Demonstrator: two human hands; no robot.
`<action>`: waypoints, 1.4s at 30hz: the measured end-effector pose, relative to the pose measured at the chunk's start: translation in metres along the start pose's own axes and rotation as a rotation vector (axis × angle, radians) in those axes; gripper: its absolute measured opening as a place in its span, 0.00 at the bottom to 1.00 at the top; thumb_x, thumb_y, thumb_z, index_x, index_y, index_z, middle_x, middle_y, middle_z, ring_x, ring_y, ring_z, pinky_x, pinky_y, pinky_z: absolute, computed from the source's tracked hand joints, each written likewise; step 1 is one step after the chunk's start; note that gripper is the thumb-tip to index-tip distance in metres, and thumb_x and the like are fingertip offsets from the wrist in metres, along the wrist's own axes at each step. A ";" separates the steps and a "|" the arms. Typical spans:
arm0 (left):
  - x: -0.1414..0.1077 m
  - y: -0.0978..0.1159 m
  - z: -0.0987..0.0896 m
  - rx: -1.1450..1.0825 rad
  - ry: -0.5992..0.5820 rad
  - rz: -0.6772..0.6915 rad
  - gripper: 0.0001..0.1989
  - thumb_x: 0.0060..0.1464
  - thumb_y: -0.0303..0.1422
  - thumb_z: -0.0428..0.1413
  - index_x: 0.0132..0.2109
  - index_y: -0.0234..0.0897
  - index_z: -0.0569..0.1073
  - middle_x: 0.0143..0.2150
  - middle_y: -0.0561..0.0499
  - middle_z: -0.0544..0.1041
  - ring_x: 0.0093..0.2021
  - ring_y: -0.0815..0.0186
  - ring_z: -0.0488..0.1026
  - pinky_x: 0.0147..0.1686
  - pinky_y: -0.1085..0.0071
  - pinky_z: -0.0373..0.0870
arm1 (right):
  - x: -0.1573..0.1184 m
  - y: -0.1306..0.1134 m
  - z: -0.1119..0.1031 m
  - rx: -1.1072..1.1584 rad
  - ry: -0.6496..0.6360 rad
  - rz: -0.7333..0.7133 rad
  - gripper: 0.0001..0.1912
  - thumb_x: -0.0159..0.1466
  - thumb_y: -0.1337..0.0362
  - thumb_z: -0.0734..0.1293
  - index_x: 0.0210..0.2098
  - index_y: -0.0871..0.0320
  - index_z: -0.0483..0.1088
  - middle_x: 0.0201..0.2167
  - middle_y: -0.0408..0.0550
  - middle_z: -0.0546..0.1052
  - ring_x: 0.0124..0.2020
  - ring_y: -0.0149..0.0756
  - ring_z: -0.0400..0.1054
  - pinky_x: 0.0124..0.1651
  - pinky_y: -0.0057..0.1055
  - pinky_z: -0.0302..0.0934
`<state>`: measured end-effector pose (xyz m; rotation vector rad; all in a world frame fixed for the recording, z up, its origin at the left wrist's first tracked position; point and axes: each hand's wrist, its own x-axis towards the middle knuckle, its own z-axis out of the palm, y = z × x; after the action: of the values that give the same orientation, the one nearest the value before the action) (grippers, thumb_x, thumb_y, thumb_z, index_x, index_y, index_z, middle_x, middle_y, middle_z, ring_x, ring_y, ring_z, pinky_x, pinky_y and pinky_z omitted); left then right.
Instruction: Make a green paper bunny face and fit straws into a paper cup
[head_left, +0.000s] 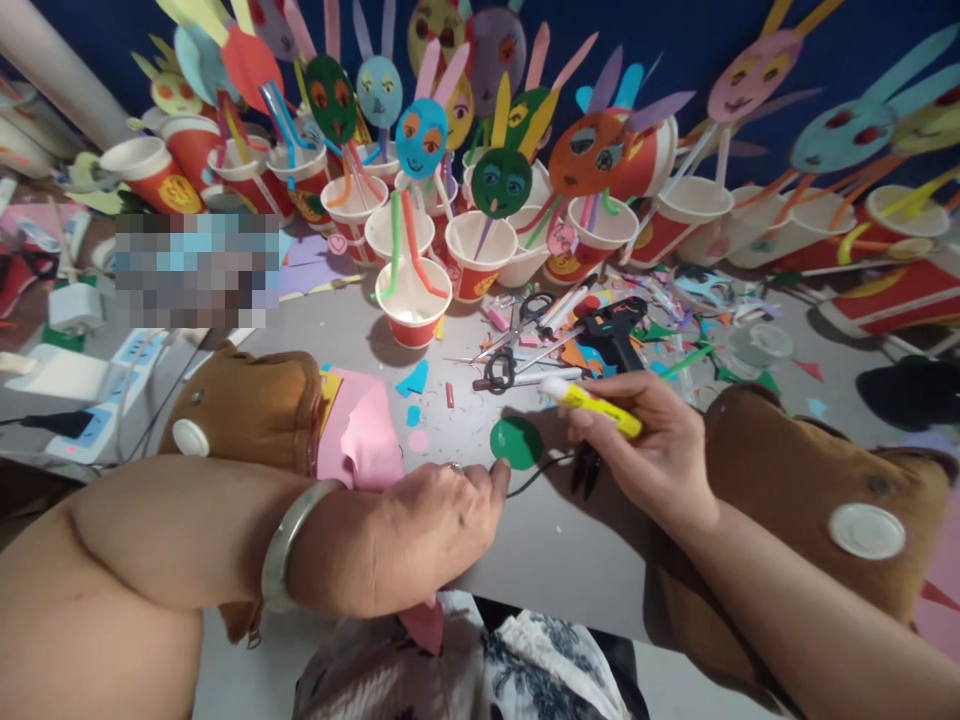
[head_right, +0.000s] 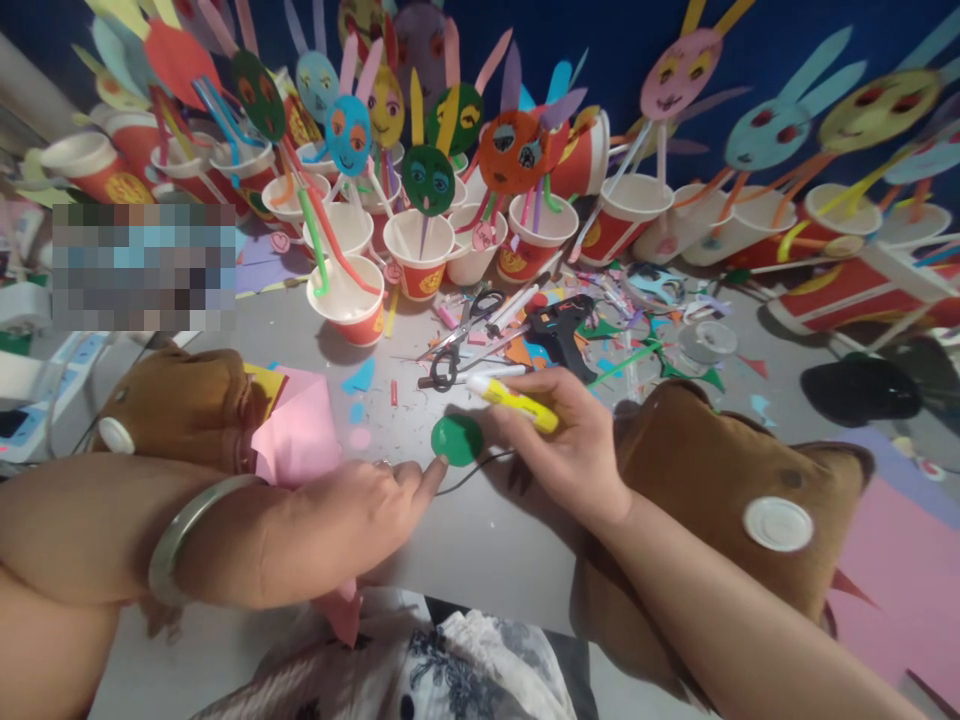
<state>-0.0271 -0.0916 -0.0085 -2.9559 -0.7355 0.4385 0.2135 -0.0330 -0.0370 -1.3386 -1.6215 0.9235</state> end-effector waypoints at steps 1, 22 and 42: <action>-0.001 0.000 0.000 0.007 0.005 -0.002 0.59 0.44 0.61 0.59 0.68 0.15 0.56 0.43 0.39 0.72 0.33 0.62 0.64 0.29 0.64 0.60 | 0.002 0.001 -0.002 0.072 0.026 0.036 0.14 0.62 0.52 0.72 0.44 0.50 0.70 0.35 0.47 0.80 0.28 0.39 0.75 0.32 0.37 0.70; 0.010 0.003 0.000 -0.044 -0.094 -0.019 0.76 0.27 0.69 0.60 0.69 0.10 0.51 0.32 0.47 0.70 0.25 0.66 0.60 0.19 0.67 0.51 | 0.006 -0.006 -0.010 -0.295 -0.236 -0.213 0.09 0.66 0.57 0.67 0.45 0.52 0.71 0.35 0.48 0.79 0.35 0.40 0.73 0.38 0.37 0.67; 0.009 0.004 0.004 -0.069 -0.049 -0.032 0.78 0.22 0.69 0.61 0.68 0.10 0.53 0.33 0.48 0.69 0.27 0.66 0.61 0.21 0.65 0.51 | 0.006 -0.004 0.002 -0.337 -0.427 -0.341 0.06 0.67 0.59 0.67 0.37 0.54 0.73 0.29 0.48 0.78 0.31 0.37 0.72 0.35 0.32 0.64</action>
<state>-0.0189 -0.0913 -0.0148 -3.0023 -0.8182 0.4943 0.2093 -0.0278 -0.0334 -1.0674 -2.3335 0.7825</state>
